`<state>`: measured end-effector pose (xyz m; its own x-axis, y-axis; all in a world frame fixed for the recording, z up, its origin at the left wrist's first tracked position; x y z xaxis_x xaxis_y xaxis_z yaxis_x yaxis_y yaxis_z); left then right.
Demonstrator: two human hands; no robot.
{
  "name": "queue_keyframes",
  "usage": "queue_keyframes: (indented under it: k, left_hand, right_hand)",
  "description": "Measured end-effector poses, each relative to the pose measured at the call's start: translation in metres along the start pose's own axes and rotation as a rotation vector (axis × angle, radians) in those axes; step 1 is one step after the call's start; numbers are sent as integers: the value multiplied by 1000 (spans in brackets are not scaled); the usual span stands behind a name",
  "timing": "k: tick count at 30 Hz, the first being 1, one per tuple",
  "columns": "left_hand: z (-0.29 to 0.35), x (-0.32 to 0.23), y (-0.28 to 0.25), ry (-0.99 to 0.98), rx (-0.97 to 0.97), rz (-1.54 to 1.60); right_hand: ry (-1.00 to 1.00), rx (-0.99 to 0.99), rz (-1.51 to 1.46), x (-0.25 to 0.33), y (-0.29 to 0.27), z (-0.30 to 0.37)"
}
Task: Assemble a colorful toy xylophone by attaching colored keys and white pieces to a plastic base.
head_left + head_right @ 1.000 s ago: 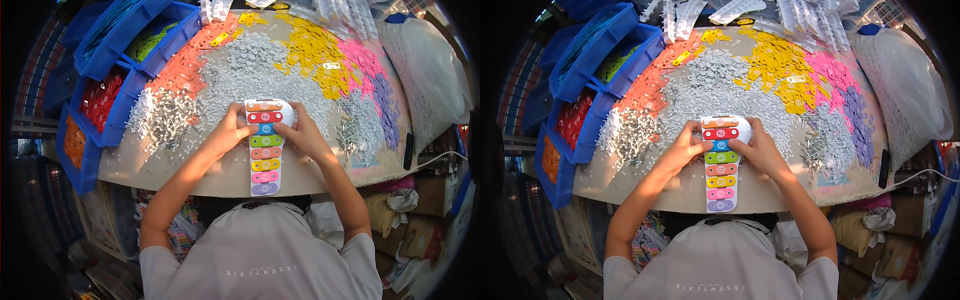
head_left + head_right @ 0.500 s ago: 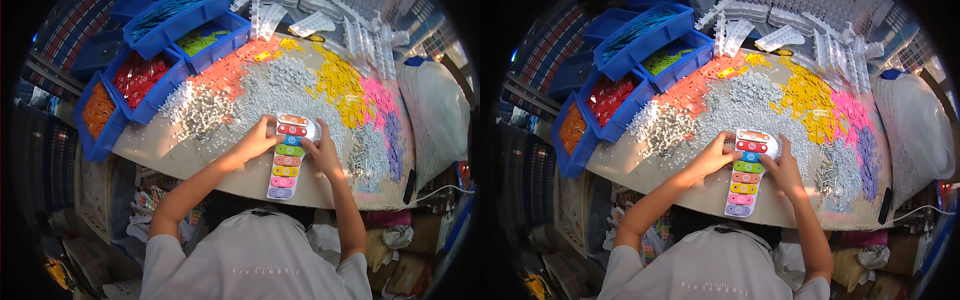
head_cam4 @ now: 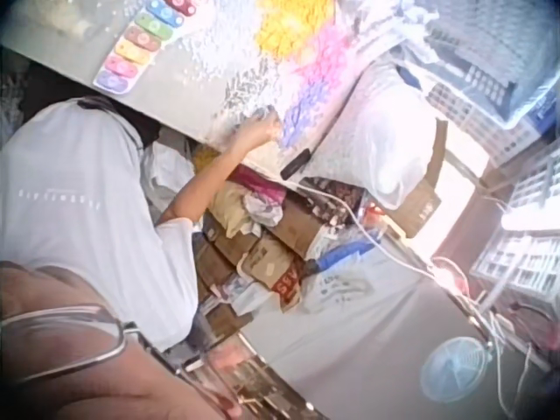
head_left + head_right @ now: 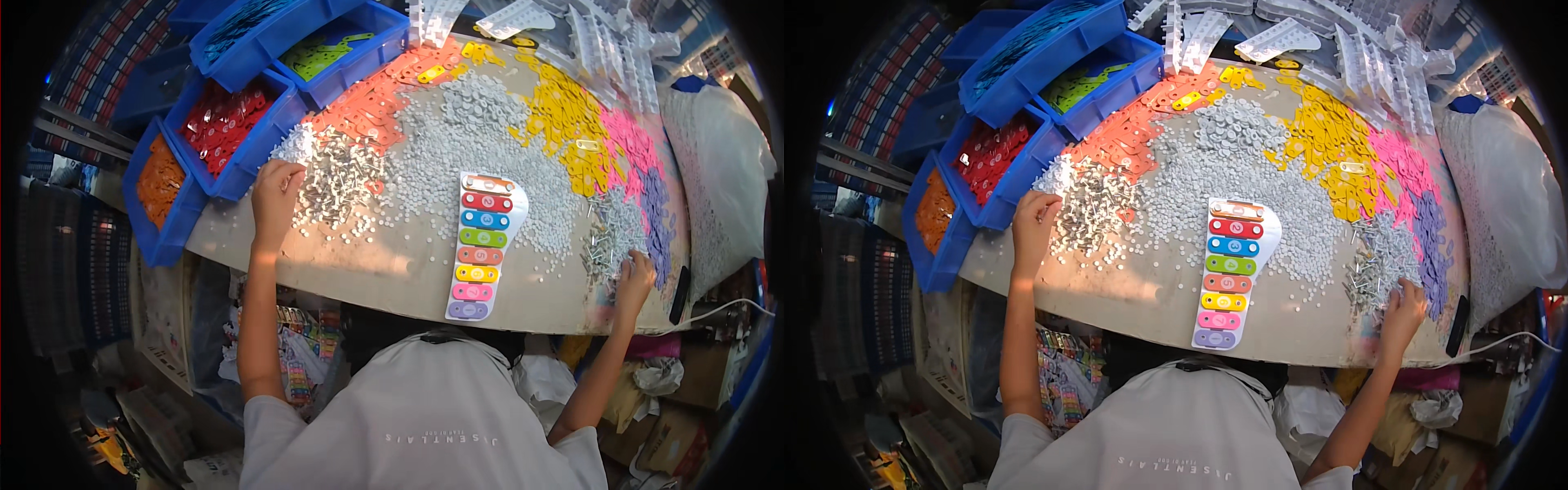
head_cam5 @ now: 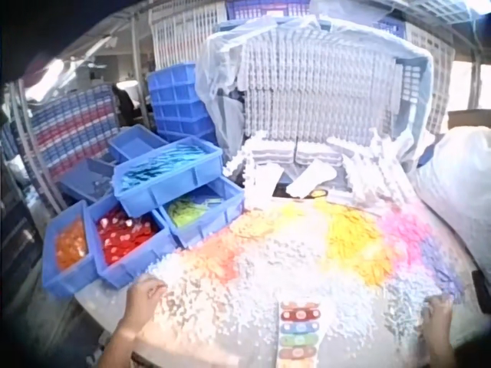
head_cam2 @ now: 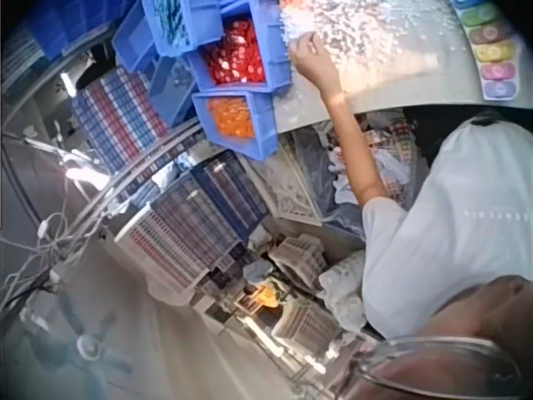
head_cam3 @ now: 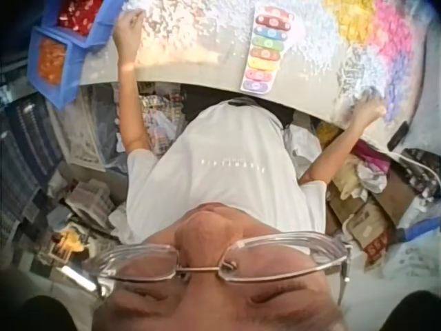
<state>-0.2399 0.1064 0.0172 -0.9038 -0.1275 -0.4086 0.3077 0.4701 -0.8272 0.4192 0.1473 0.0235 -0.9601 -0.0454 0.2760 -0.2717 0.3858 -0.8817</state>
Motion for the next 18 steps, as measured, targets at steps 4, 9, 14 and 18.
queue_keyframes:
  k: [4,9,14,18]
  left_hand:
    - [3,-1,7,48,57,-88]
    - [5,-2,7,11,82,-84]
    - [10,-31,-16,-166,12,110]
    - [32,-88,-13,-255,130,600]
  right_hand:
    - [6,16,-46,5,2,-2]
    - [-15,-6,-72,6,2,-5]
    - [-32,-37,-197,-4,1,-6]
    - [68,48,-296,-14,2,-8]
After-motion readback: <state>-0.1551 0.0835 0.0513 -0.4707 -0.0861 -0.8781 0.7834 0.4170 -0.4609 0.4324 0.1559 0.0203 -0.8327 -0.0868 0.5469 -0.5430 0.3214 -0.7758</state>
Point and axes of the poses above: each hand's wrist, its own z-axis away from the middle knuckle, its own y-axis out of the palm, x = y × z, the point moved 5 cm from there along -z, towards the middle knuckle, and after that the axes turned 12 degrees about -z, right-handed, at the moved point
